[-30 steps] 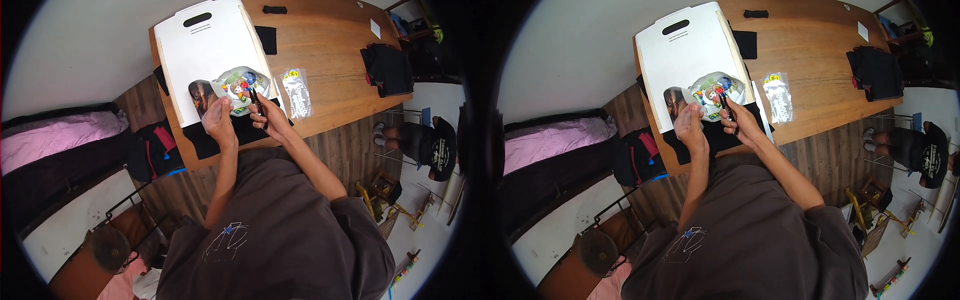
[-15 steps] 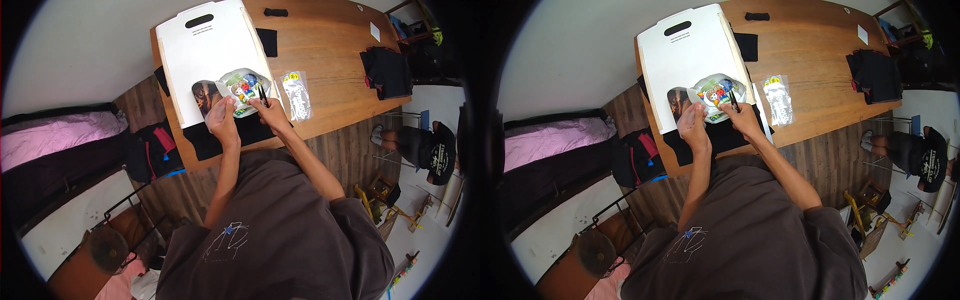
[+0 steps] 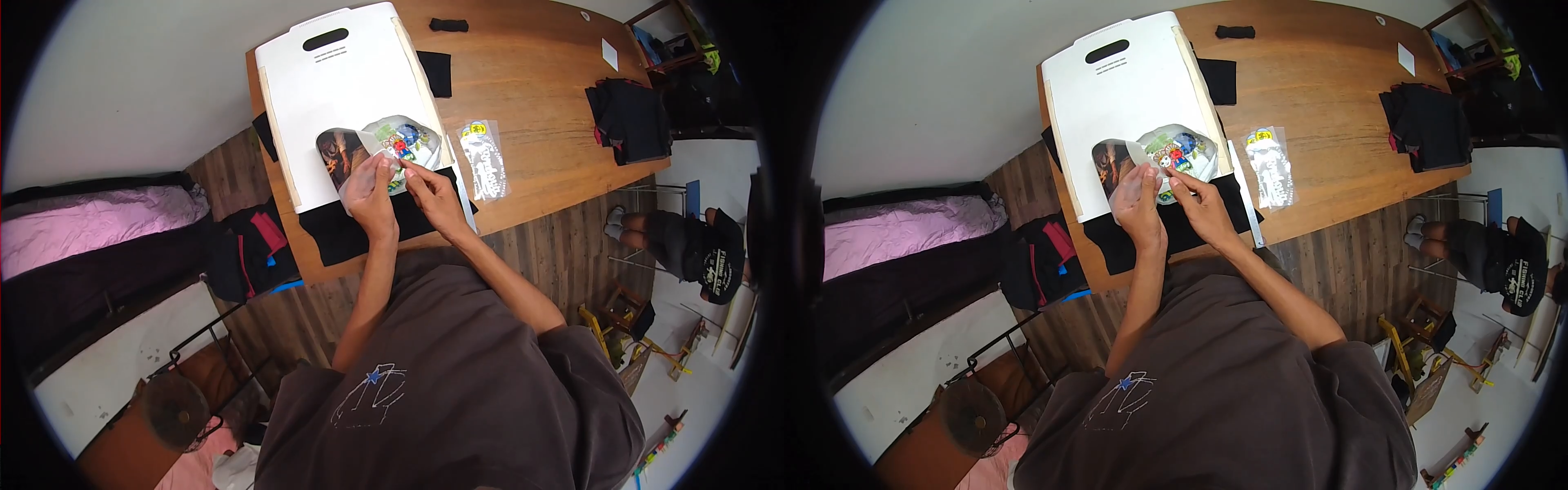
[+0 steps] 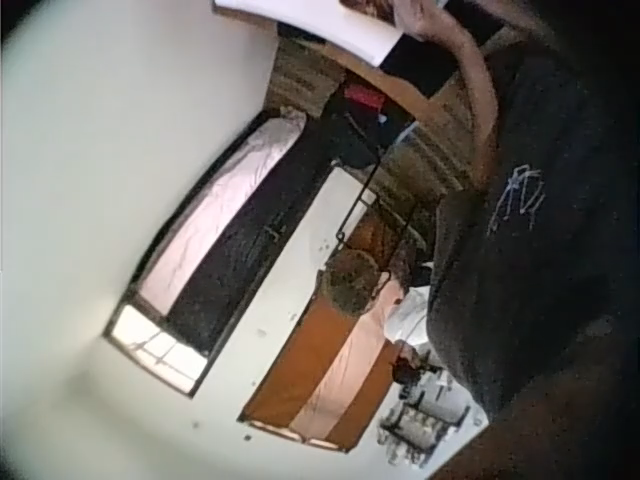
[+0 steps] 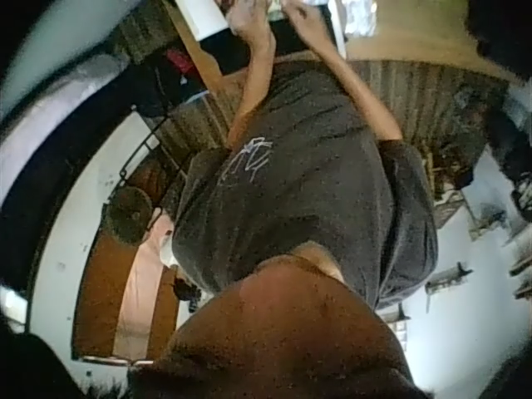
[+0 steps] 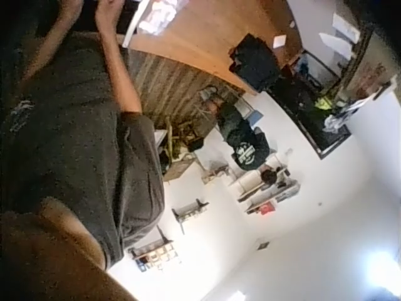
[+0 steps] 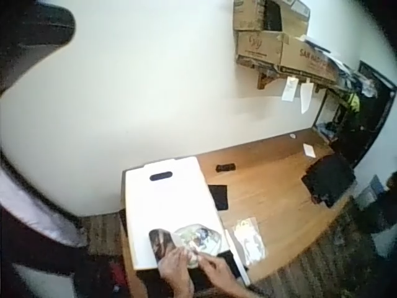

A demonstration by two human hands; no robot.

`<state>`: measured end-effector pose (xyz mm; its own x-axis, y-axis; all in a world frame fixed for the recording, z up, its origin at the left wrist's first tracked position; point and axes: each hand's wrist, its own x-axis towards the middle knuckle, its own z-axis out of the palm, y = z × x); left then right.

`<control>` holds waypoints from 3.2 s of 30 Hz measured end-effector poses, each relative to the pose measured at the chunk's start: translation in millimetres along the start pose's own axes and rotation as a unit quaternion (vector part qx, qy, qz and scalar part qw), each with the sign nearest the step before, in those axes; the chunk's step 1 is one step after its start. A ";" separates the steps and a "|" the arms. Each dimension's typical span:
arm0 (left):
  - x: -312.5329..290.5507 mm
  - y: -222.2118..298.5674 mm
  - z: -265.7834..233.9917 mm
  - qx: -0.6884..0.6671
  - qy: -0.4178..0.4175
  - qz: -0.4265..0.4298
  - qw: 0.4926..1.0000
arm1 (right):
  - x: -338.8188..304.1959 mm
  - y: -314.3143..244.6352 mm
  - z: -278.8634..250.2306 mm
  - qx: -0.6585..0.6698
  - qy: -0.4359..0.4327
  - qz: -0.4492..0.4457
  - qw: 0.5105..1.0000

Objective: Preparing colorful graphic patches for heat press application on a t-shirt.

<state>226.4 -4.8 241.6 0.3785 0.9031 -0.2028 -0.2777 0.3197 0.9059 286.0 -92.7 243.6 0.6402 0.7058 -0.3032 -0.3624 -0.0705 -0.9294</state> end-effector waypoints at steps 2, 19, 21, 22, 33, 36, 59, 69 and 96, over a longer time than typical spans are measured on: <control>-0.3 0.1 0.3 0.000 0.000 0.003 1.000 | 0.7 6.3 -0.7 -0.004 0.009 -0.013 1.000; -2.6 0.5 2.1 -0.021 -0.005 0.005 1.000 | 1.9 8.9 -2.0 -0.016 -0.004 -0.009 1.000; -1.2 -3.0 -0.8 -0.014 -0.011 0.002 1.000 | 1.5 7.8 -2.4 -0.016 -0.006 -0.011 1.000; -0.9 -3.1 -0.9 -0.007 -0.016 -0.002 1.000 | 1.2 7.1 -2.6 -0.017 -0.008 -0.014 1.000; -0.6 -5.4 -2.6 -0.010 -0.014 0.005 1.000 | 1.8 7.3 0.0 -0.010 0.000 -0.018 1.000; -0.5 -5.6 -0.8 -0.013 -0.013 0.001 1.000 | 4.1 18.3 -7.7 -0.026 -0.004 -0.007 1.000; -3.2 -4.3 0.7 -0.030 -0.009 0.006 0.999 | 1.5 7.9 3.1 -0.006 0.012 -0.003 1.000; -4.6 -3.5 0.9 -0.023 -0.002 0.006 1.000 | -1.2 -3.2 7.6 -0.051 0.036 -0.006 0.998; -5.3 -3.4 1.2 -0.004 0.006 0.010 1.000 | 0.2 -8.7 7.4 -0.029 0.022 -0.021 0.999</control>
<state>226.4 -11.1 240.0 0.3626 0.9127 -0.1882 -0.2927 0.3033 0.9068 284.3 -86.7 253.1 0.6838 0.6770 -0.2722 -0.2963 -0.0833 -0.9515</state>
